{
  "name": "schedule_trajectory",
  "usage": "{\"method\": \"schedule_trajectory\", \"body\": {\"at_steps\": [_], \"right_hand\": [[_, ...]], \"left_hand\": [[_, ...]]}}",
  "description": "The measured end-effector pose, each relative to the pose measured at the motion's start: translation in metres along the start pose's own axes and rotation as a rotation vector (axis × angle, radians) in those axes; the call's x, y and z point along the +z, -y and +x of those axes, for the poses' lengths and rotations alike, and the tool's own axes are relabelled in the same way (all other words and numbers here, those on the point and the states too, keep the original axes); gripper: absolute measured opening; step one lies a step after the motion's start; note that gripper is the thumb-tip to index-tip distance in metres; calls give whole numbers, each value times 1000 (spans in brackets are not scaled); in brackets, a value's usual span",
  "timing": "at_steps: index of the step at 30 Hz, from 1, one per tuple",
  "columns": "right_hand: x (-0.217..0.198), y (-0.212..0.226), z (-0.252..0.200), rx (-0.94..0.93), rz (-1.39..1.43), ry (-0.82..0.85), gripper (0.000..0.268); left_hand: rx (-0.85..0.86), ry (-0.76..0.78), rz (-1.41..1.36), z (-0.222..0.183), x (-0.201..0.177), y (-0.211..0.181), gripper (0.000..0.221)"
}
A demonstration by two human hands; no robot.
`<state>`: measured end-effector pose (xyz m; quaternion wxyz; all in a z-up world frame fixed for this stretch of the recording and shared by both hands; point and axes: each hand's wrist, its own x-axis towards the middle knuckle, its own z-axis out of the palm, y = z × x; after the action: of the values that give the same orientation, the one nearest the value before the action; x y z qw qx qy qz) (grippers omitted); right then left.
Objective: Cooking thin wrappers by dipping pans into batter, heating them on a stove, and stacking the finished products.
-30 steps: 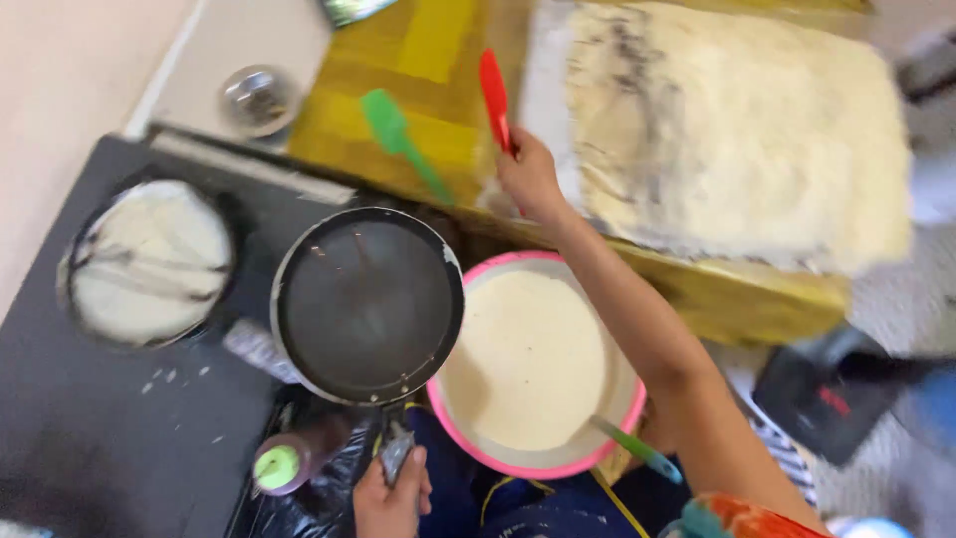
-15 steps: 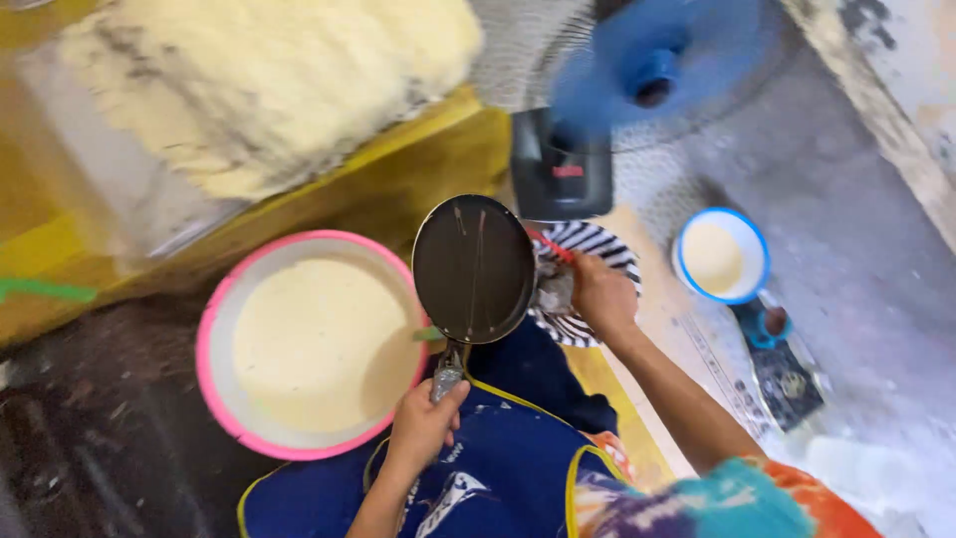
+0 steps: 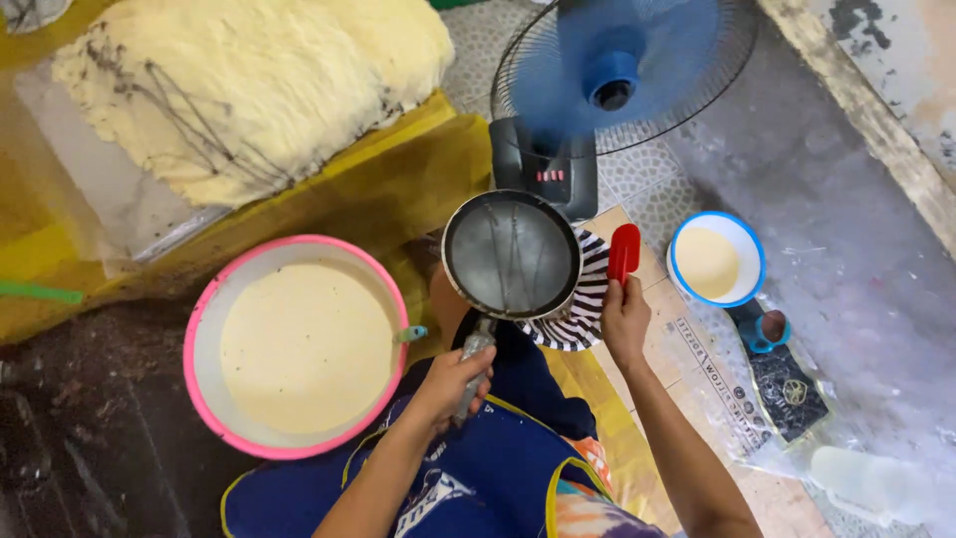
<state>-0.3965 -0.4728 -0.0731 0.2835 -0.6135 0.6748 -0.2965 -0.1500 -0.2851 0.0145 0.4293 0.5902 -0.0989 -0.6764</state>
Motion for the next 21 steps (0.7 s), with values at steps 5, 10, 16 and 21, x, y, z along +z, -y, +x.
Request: {"method": "schedule_trajectory", "body": {"at_steps": [5,10,16,21], "right_hand": [[23,-19,18,-28,-294,229,26],[40,-15,45,-122,-284,194,46],[159,149,-4,-320,-120,704,52],[319,315,-161,-868,-34,1103,56]], "left_hand": [[-24,126,-108,10,4,6,39],[-41,332,-497,-33,-39,12,41],[292,-151,-671,-148,-125,38,22],[373,-880,-603,-201,-178,128,15]]}}
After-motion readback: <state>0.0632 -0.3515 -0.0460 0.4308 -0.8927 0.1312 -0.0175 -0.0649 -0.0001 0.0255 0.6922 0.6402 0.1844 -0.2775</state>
